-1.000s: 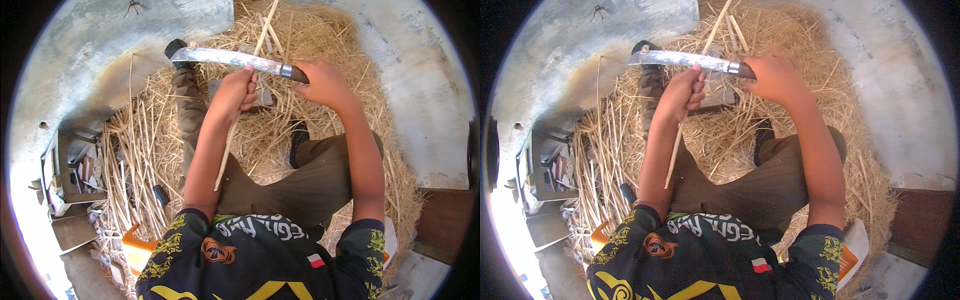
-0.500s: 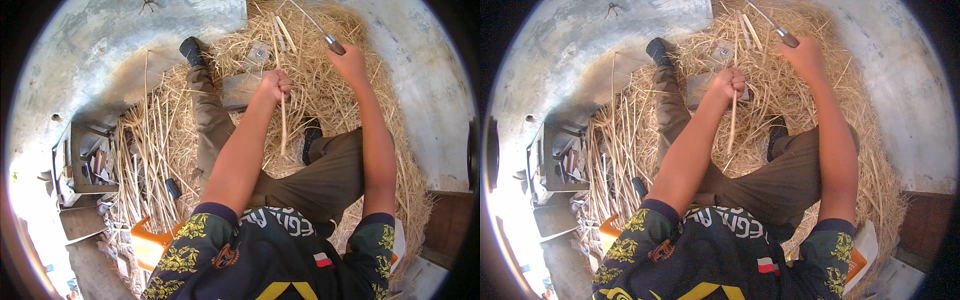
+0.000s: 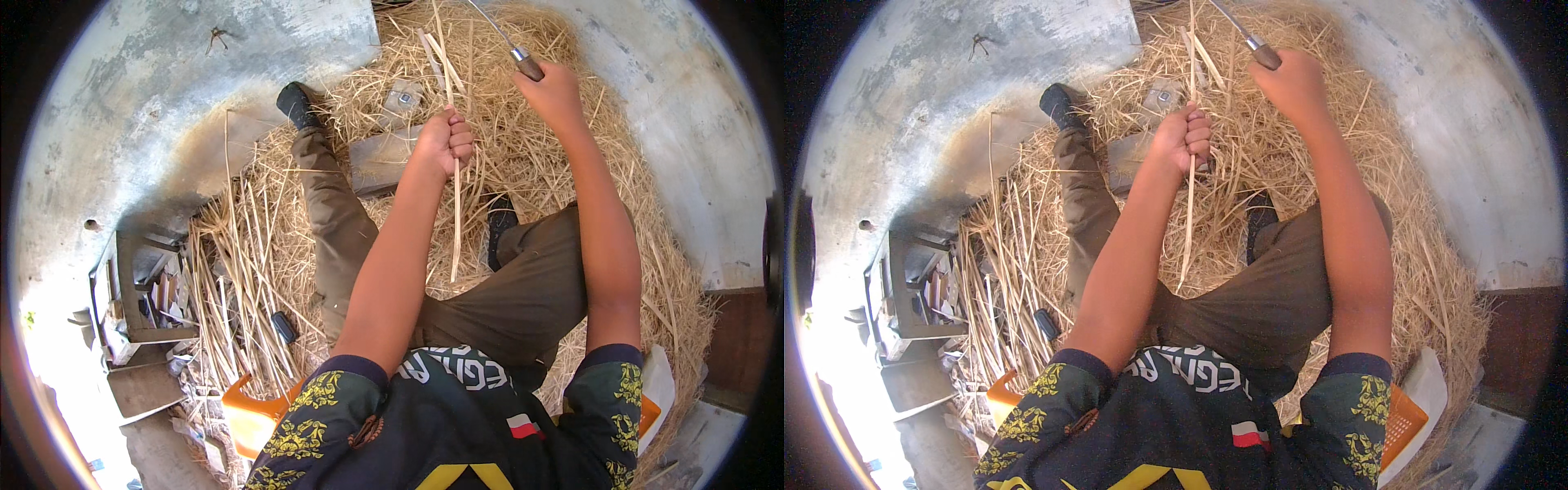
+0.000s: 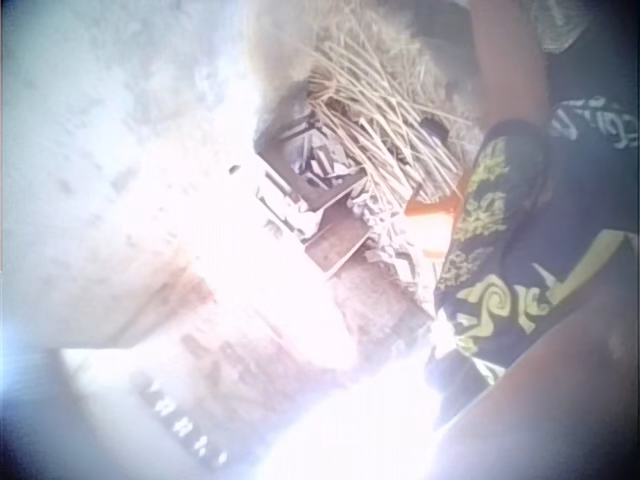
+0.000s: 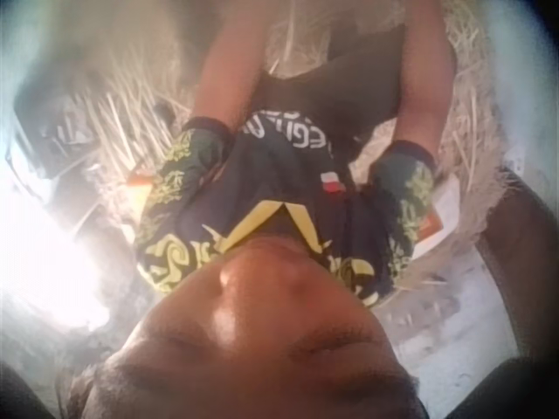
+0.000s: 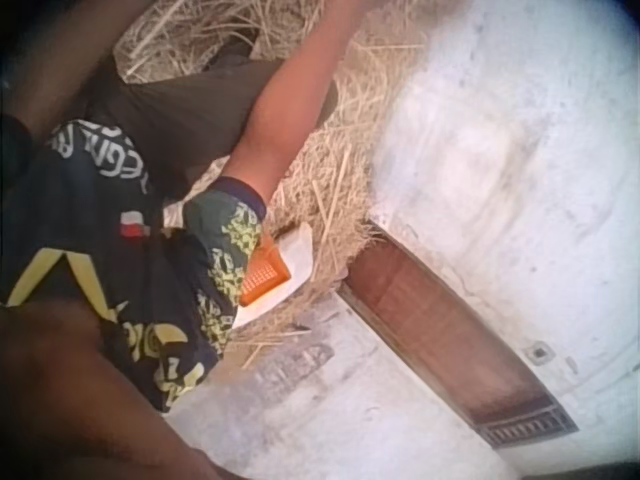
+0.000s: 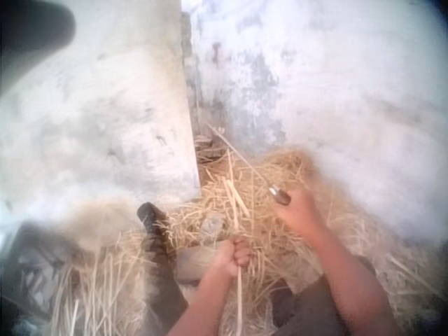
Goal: The person sits cross-legged on a bed of straw and uses a large curved knife to sharpen thin wooden sticks. They hold each stick with one hand and scrape the blade along its length to remove bark and smooth the surface, occasionally rotating the stick to work on different sides.
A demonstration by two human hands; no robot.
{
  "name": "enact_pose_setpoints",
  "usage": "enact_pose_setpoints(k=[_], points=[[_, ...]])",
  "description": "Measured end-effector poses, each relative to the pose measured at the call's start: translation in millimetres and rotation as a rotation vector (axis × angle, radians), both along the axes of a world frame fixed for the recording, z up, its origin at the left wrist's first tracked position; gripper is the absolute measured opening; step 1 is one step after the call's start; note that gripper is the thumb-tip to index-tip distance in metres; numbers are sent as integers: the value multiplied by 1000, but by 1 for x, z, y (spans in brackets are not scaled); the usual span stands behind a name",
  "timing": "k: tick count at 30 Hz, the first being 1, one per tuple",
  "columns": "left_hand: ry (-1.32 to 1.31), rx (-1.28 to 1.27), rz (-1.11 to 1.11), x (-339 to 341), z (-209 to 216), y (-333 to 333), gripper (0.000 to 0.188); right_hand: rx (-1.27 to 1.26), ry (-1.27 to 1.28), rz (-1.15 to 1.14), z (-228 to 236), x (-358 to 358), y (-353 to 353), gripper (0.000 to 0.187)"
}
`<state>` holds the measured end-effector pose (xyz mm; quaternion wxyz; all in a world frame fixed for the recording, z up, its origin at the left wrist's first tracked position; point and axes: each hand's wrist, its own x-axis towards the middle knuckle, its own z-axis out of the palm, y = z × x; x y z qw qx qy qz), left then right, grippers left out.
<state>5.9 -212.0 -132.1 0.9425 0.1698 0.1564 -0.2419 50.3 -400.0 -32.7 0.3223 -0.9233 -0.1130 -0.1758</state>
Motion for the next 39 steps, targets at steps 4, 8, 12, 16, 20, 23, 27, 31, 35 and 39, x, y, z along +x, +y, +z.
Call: enact_pose_setpoints(k=[4,8,12,16,20,23,27,31,35,39], points=[[-29,65,3,-5,14,2,41,-52,60,-25,3,-1,0,38],[-110,-1,-38,-10,17,8,40,-75,106,-37,9,-4,2,36],[-165,176,-25,-32,34,7,38,-239,51,-70,14,-17,8,30],[-218,253,-3,-47,62,13,36,-442,69,-74,23,-24,13,26],[-238,276,11,-55,71,22,36,-504,54,-73,14,-18,20,20],[-204,484,105,-68,74,17,36,-548,115,-105,10,-19,27,21],[-240,666,143,-79,70,15,35,-560,134,-112,12,-23,30,25],[-265,732,196,-83,72,18,36,-508,88,-133,-2,-25,35,25],[-339,820,281,-86,70,19,35,-563,-175,14,-4,-22,34,22],[-385,1033,231,-97,77,5,34,-398,18,-206,14,6,14,28]])
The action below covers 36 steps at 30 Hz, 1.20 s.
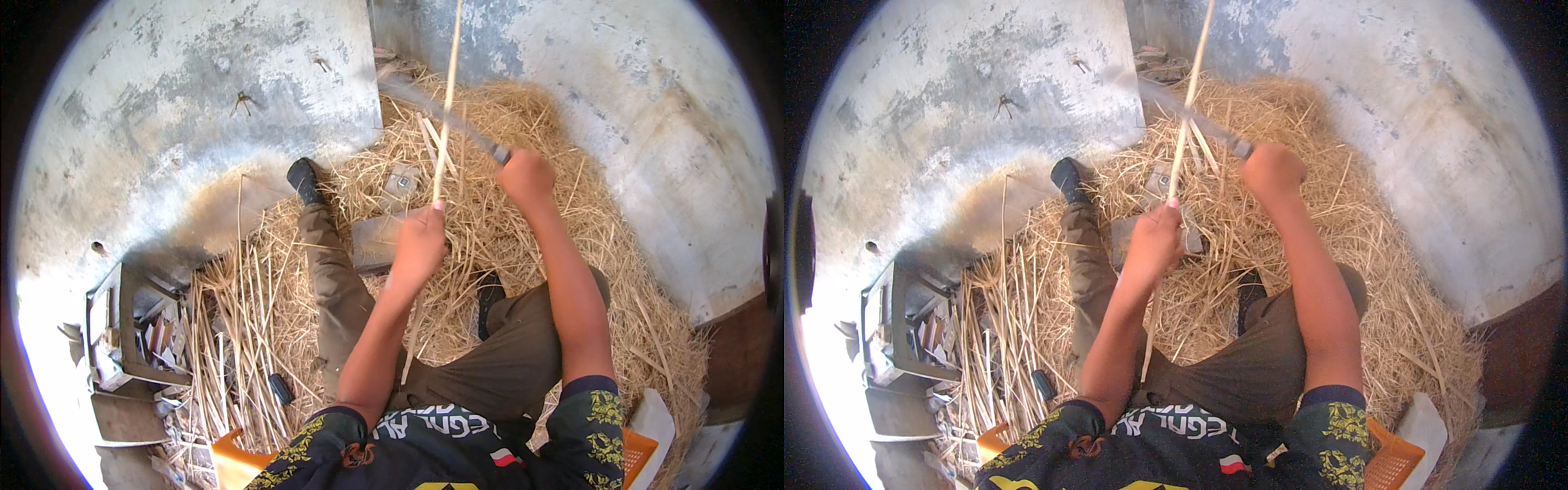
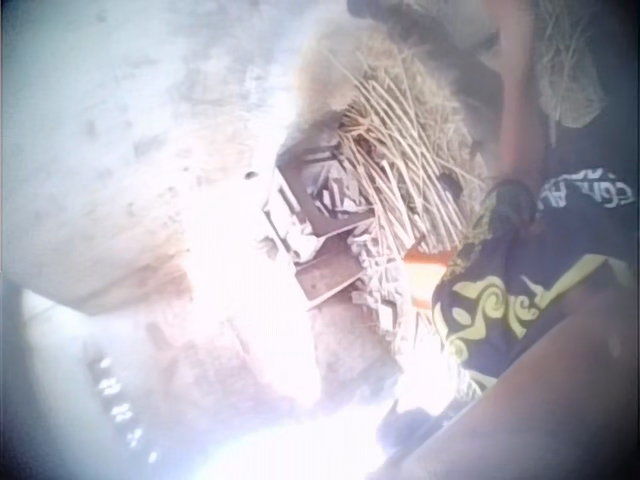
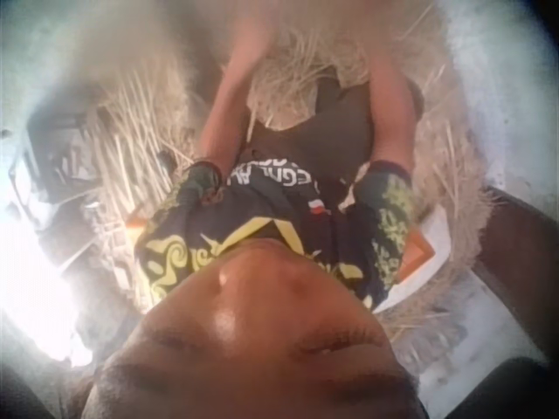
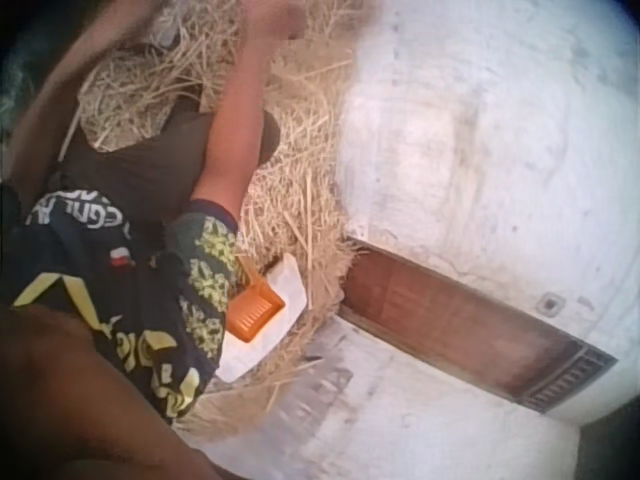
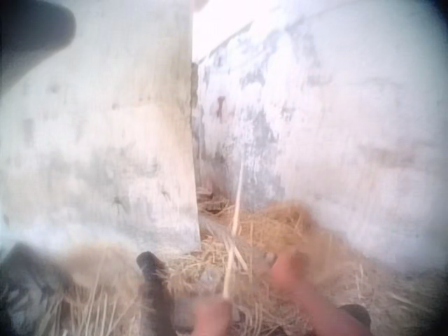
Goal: The person sits cross-legged on a bed of straw and uses a large curved knife to sharpen thin wooden sticks. They hold each stick with one hand and scrape the blade along its length to remove bark and smooth the surface, occasionally rotating the stick to work on different sides.
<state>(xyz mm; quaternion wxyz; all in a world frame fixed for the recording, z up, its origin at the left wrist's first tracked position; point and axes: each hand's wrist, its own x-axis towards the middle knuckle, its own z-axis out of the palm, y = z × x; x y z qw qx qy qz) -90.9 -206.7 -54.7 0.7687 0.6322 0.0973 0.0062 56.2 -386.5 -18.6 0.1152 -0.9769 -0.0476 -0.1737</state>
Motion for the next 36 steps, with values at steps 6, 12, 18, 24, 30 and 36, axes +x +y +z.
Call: enact_pose_setpoints(k=[6,12,18,24,30,36], points=[[-342,585,88,-7,2,-28,41,87,-104,-190,24,-9,-42,31],[-280,851,109,-26,22,-18,36,-127,-162,104,22,-40,-32,27],[-290,942,8,-63,13,-20,35,228,32,-163,40,-20,-34,24],[-264,1008,116,-57,25,3,34,-18,-175,234,17,-59,-17,27],[-216,922,14,-104,29,10,34,298,2,-107,33,-20,-39,27],[-221,882,88,-93,24,28,35,37,-111,318,16,-50,-17,28]])
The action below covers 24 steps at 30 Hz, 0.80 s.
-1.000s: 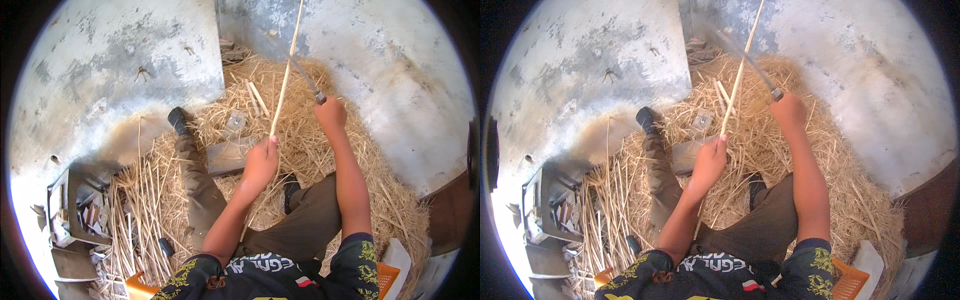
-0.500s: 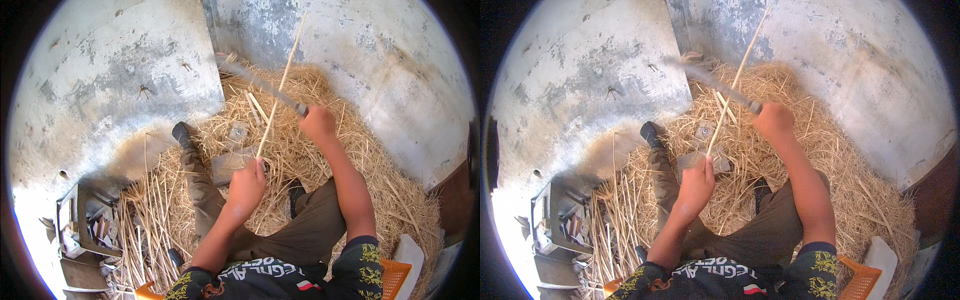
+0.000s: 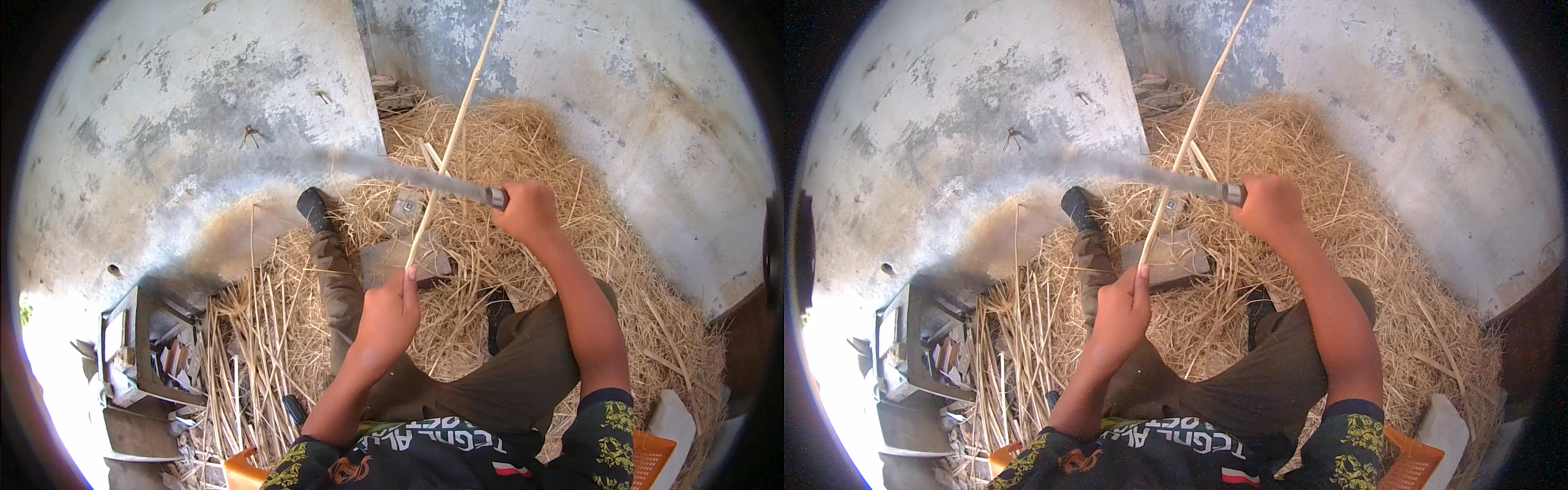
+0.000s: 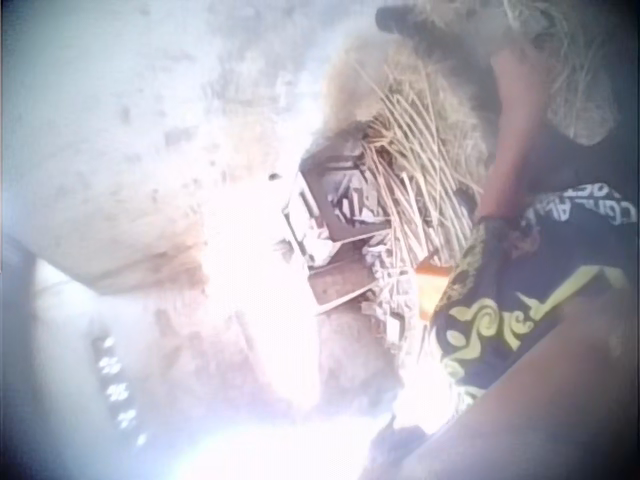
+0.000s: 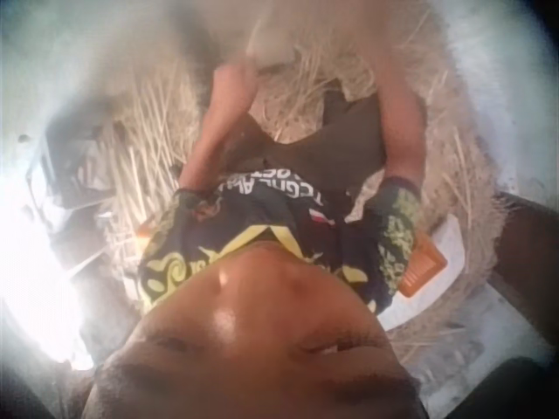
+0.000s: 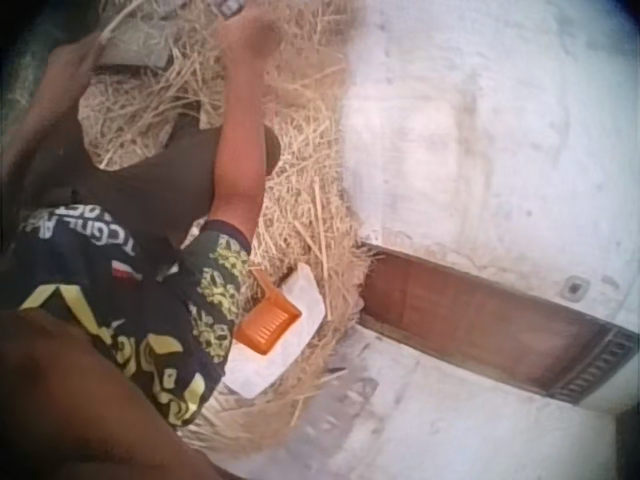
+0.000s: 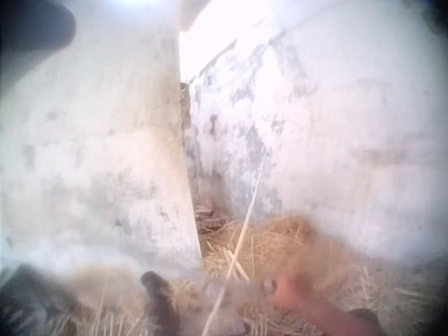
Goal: The person sits cross-legged on a bed of straw and uses a large curved knife to sharpen thin wooden sticks. They hold each stick with one hand and scrape the blade along its length to remove bark and smooth the surface, occasionally rotating the stick to work on different sides.
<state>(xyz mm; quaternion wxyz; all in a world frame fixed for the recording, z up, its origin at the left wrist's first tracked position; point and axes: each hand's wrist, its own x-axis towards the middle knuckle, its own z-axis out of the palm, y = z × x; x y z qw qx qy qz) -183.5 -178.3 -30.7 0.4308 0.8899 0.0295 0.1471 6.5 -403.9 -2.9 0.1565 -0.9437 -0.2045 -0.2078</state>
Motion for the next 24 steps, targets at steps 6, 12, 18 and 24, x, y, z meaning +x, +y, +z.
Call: enact_pose_setpoints(k=[6,12,18,24], points=[[117,-22,-51,-51,-2,14,32,75,203,-393,7,33,-17,26],[120,-72,-5,-45,-22,30,37,-147,-102,189,-12,0,20,28],[233,-45,-42,-94,-32,36,32,58,155,-462,10,75,-24,22],[227,-235,23,-70,-54,42,44,-78,108,-153,-9,59,-13,19]])
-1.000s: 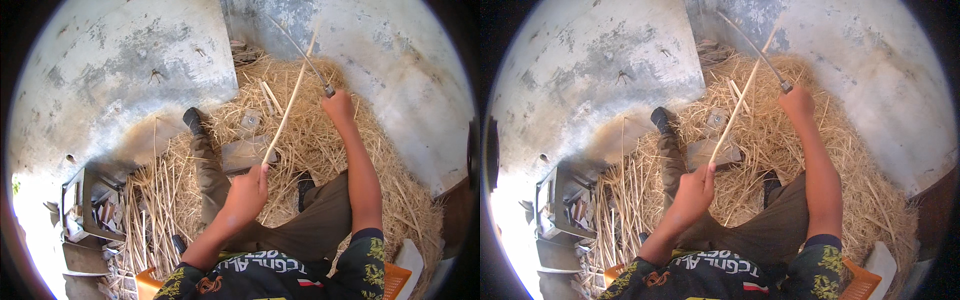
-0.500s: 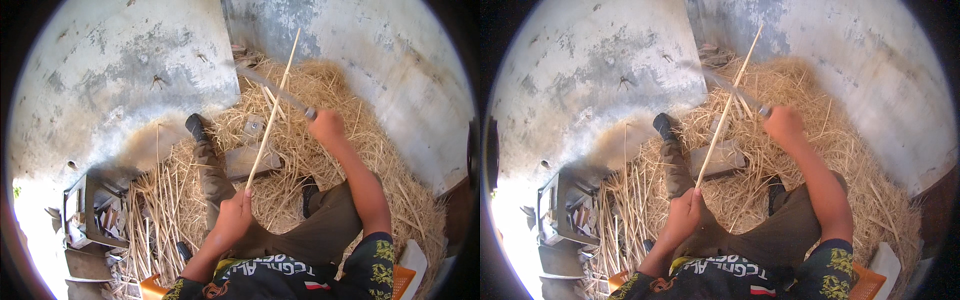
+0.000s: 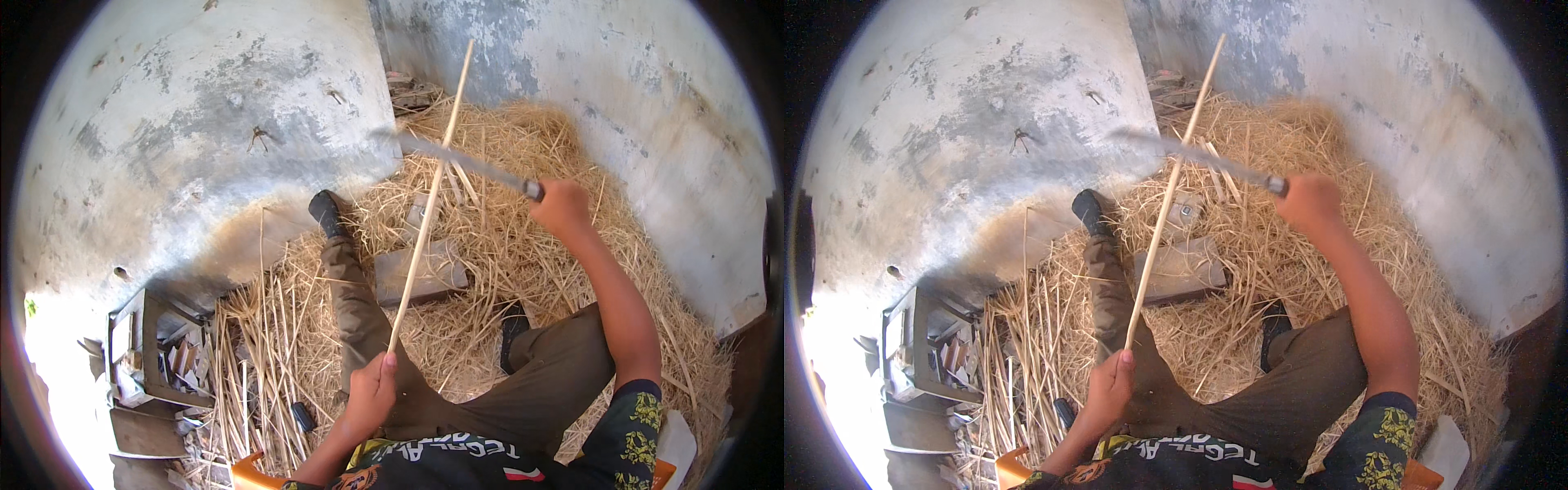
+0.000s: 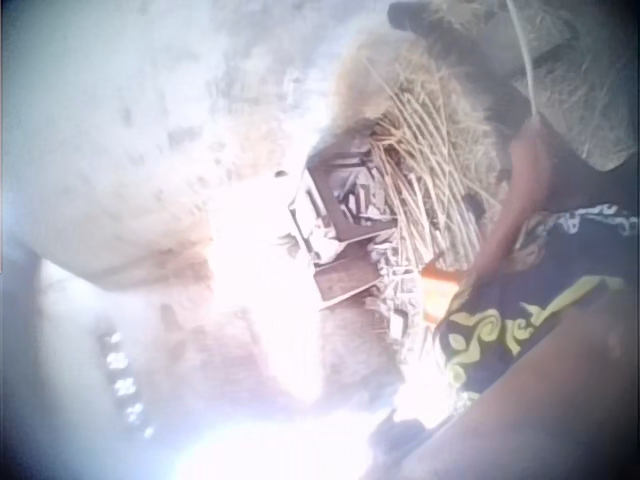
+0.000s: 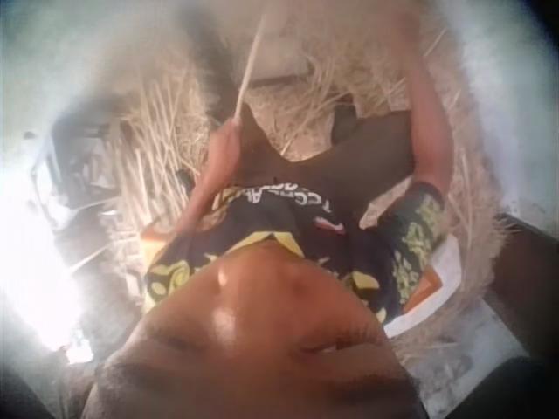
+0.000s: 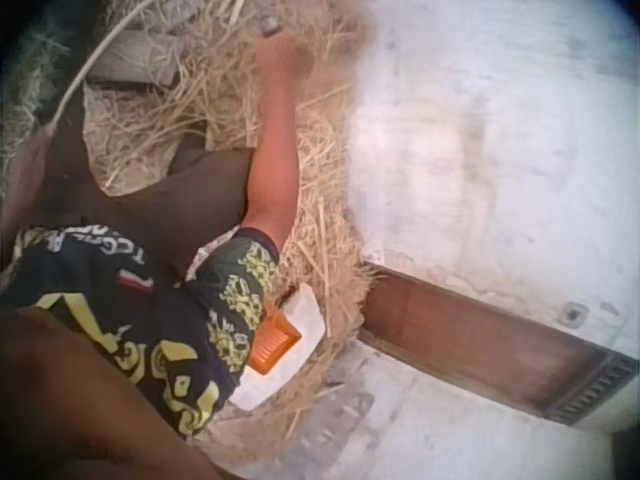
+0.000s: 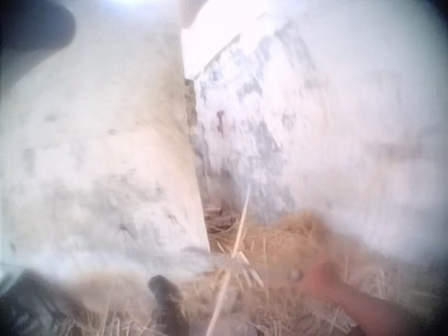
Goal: The person sits cross-legged on a bed of straw and uses a large curved knife to sharpen thin wooden sticks. They hold each stick with one hand and scrape the blade along its length to remove bark and smooth the surface, occasionally rotating the stick to work on different sides.
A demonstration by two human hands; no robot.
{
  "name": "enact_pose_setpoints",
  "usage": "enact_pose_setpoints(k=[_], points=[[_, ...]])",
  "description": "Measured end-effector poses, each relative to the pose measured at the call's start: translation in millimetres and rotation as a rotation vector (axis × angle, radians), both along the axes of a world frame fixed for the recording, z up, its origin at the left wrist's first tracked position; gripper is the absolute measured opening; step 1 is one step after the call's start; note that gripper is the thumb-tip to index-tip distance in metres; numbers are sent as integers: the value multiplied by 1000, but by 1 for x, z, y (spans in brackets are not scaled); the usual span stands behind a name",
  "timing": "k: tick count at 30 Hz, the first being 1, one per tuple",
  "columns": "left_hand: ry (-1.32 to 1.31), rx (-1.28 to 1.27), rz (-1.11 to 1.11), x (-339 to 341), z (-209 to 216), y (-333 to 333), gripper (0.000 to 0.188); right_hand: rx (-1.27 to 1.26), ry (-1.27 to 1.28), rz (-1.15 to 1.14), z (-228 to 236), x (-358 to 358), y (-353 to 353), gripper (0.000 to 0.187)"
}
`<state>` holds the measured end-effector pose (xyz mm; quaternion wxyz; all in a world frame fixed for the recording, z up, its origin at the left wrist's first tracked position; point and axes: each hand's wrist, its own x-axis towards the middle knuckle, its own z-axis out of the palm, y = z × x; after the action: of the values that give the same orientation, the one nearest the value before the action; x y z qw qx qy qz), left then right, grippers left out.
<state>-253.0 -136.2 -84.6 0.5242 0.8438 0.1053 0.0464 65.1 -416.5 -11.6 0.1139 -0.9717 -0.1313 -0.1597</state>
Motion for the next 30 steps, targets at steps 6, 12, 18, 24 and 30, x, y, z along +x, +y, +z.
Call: enact_pose_setpoints(k=[6,12,18,24,30], points=[[245,-823,-16,35,25,-17,41,-3,-239,513,-13,-47,53,12],[273,-846,-12,32,31,-18,43,-16,-104,325,-20,-28,57,19],[311,-1100,-6,24,26,1,42,5,-254,594,-28,-70,82,22],[395,-1194,-109,13,23,-3,41,124,-3,56,-6,-12,64,21],[347,-1269,-194,16,25,0,41,36,-177,620,-4,-72,67,17]])
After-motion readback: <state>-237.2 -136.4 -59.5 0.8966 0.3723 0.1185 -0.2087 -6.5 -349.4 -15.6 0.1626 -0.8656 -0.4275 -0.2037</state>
